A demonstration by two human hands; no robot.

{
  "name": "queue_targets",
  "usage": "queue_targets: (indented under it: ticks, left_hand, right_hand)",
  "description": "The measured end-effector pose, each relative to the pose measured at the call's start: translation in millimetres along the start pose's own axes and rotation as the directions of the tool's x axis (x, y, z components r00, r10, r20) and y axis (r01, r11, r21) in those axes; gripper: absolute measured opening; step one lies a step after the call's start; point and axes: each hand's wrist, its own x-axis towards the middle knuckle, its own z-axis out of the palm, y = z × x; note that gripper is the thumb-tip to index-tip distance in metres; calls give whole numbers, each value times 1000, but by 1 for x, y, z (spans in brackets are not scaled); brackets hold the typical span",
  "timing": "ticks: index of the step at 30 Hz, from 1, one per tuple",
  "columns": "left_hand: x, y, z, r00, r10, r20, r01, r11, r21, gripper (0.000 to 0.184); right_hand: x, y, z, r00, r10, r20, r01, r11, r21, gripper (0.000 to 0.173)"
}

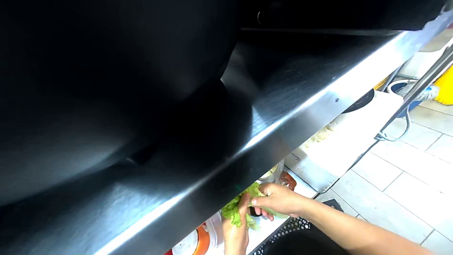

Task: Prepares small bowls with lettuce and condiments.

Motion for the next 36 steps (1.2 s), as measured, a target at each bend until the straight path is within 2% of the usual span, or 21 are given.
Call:
queue_targets:
  ticks: [3, 5, 8, 10, 11, 13, 15, 16, 18, 20, 21, 23, 25, 27, 28, 30, 31, 33, 34, 35, 36]
  left_hand:
    - [1, -1, -4, 998, 34, 55, -37, 998, 59, 33]
    - [1, -3, -10, 994, 80, 70, -94, 968, 231, 37]
    - [-7, -4, -23, 982, 179, 64, -180, 757, 628, 50]
    - [-11, 1, -25, 964, 246, 97, -240, 661, 711, 51]
    - [-11, 2, -26, 964, 252, 84, -237, 674, 699, 52]
    - [-14, -2, -25, 977, 211, -10, -168, 804, 571, 51]
    - [-11, -8, -23, 988, 117, -102, -90, 968, 234, 36]
    - [-8, -8, -21, 993, 37, -116, -33, 999, 42, 28]
    - [-5, 0, -18, 989, -138, -57, 122, 969, -214, 10]
    - [-1, 5, -23, 974, -218, 56, 224, 913, -342, 10]
    - [1, 5, -26, 971, -216, 103, 239, 895, -376, 11]
    - [3, 5, -32, 974, -185, 129, 220, 904, -368, 9]
    - [0, 8, -33, 981, -165, 104, 187, 947, -260, 10]
    - [-3, 9, -33, 981, -134, 139, 154, 977, -150, 20]
    - [-4, 8, -34, 974, -110, 198, 135, 984, -115, 27]
    - [-5, 5, -34, 954, -113, 278, 134, 989, -58, 34]
    - [-5, 4, -33, 945, -125, 304, 141, 990, -32, 35]
    - [0, 1, -30, 933, -122, 338, 127, 992, 8, 37]
    - [2, -2, -29, 932, -122, 342, 117, 993, 34, 38]
    - [2, -4, -28, 935, -125, 332, 110, 992, 64, 40]
    - [2, -7, -28, 937, -126, 326, 101, 991, 92, 44]
  right_hand:
    - [3, 1, -1, 999, 0, -44, -9, 979, -202, 29]
    - [6, 0, 0, 999, -34, -42, 16, 928, -372, 34]
    - [8, -9, 4, 997, -74, 8, 64, 808, -586, 33]
    - [11, -7, 6, 995, -96, 21, 88, 771, -630, 33]
    - [12, -3, 7, 991, -131, 25, 116, 762, -637, 34]
    - [16, 4, 11, 973, -230, 31, 190, 716, -671, 38]
    - [19, 9, 16, 935, -349, 58, 274, 609, -744, 39]
    - [19, 11, 18, 910, -405, 89, 320, 549, -772, 36]
    - [15, 9, 18, 858, -485, 171, 410, 444, -797, 27]
    - [-2, -4, 14, 798, -569, 200, 465, 370, -804, 24]
    - [-17, -16, 8, 767, -619, 168, 455, 341, -822, 23]
    - [-56, -41, -10, 678, -735, 16, 342, 296, -892, 23]
    - [-88, -61, -44, 518, -846, -125, 154, 236, -959, 28]
    - [-104, -71, -88, 410, -890, -200, -66, 190, -980, 34]
    - [-107, -72, -110, 405, -885, -231, -149, 185, -971, 37]
    - [-109, -65, -135, 461, -844, -275, -236, 182, -955, 44]
    - [-112, -63, -132, 466, -846, -259, -226, 170, -959, 48]
    - [-114, -68, -96, 443, -872, -210, -102, 184, -978, 55]
    - [-110, -68, -70, 475, -858, -196, -13, 216, -976, 58]
    - [-102, -64, -43, 566, -805, -177, 63, 256, -965, 62]
    - [-88, -55, -23, 691, -709, -140, 119, 302, -946, 67]
